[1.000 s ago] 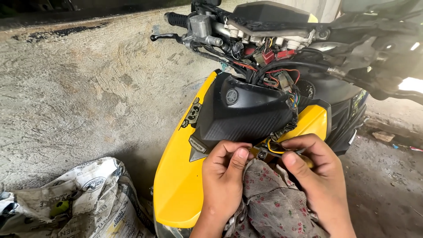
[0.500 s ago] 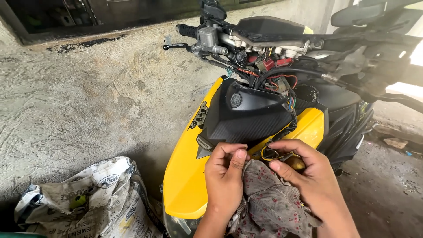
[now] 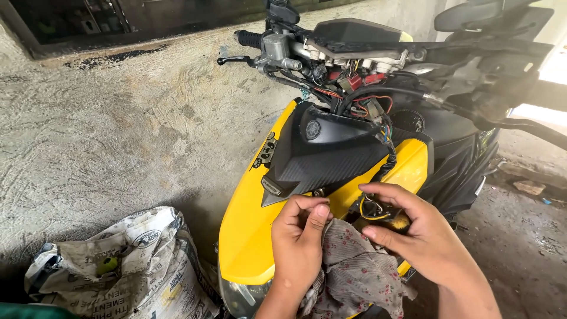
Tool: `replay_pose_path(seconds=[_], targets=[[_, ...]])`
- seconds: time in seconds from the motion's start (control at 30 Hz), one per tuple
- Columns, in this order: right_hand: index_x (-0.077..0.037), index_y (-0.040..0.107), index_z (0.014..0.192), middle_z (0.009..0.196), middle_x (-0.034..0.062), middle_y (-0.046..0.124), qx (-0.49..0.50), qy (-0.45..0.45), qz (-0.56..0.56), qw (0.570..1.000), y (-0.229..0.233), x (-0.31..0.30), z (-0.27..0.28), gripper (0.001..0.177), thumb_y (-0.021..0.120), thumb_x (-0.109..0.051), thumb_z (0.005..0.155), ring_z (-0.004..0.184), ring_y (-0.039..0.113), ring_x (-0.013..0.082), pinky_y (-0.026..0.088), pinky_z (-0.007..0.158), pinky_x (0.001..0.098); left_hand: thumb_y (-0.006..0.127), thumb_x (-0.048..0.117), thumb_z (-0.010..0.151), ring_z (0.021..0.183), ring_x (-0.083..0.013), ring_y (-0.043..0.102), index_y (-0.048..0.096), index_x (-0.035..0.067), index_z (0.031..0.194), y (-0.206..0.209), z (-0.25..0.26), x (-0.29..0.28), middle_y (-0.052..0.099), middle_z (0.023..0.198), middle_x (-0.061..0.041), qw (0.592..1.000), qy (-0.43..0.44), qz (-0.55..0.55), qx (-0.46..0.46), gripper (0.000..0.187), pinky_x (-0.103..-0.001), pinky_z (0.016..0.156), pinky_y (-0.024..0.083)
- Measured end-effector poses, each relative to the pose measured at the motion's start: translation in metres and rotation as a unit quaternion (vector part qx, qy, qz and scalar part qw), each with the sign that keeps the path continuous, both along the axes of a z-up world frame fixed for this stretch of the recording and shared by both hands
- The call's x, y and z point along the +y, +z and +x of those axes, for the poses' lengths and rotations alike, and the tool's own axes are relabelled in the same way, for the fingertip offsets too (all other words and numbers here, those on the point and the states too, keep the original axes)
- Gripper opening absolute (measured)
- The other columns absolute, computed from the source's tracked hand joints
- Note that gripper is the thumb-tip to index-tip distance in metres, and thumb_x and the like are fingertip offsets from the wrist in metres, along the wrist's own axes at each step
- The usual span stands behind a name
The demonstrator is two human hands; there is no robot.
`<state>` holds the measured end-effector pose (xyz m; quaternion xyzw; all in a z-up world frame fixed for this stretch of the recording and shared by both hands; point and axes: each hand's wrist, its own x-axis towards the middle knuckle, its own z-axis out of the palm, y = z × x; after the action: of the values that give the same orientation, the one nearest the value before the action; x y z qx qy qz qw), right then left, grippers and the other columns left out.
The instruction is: Repairing and modifying the electrical wiring and switch housing on a motorcycle.
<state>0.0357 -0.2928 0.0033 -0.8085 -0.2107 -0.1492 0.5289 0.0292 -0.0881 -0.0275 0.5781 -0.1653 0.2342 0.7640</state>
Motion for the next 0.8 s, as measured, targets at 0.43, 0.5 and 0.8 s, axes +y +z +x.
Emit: replay_pose_path(seconds=[0.43, 0.5, 0.8], targets=[[-0.028, 0.054, 0.153, 0.098, 0.0008, 0.072, 0.059, -0.124, -0.099, 0.985, 0.01, -0.029, -0.035, 0.086, 0.087, -0.018, 0.075, 0.088, 0.071, 0.0146, 0.061, 0.067, 0.0287, 0.068, 0.015, 0.098, 0.079, -0.0093, 0.065, 0.068, -0.002, 0.1, -0.002, -0.01, 0.0, 0.071, 0.083, -0.005, 1.0, 0.012, -0.001, 0.009, 0.017, -0.024, 0.075, 0.053], [-0.021, 0.06, 0.142, 0.099, 0.0046, 0.072, 0.04, -0.146, -0.041, 0.988, -0.007, -0.042, -0.044, 0.066, 0.084, -0.017, 0.081, 0.081, 0.067, 0.0176, 0.058, 0.062, 0.0327, 0.067, 0.015, 0.098, 0.078, -0.0095, 0.065, 0.069, -0.002, 0.1, -0.003, -0.014, -0.002, 0.071, 0.082, -0.005, 1.0, 0.015, -0.006, 0.019, 0.017, -0.024, 0.075, 0.053], [-0.018, 0.075, 0.114, 0.105, -0.0004, 0.075, -0.187, -0.059, -0.197, 0.961, 0.014, 0.036, -0.075, 0.054, 0.091, -0.036, 0.066, 0.083, 0.073, 0.016, 0.056, 0.069, 0.0289, 0.068, 0.014, 0.099, 0.081, -0.0108, 0.064, 0.067, -0.002, 0.102, 0.001, -0.04, -0.01, 0.069, 0.086, -0.005, 0.996, -0.003, -0.087, 0.008, 0.017, -0.025, 0.077, 0.053]])
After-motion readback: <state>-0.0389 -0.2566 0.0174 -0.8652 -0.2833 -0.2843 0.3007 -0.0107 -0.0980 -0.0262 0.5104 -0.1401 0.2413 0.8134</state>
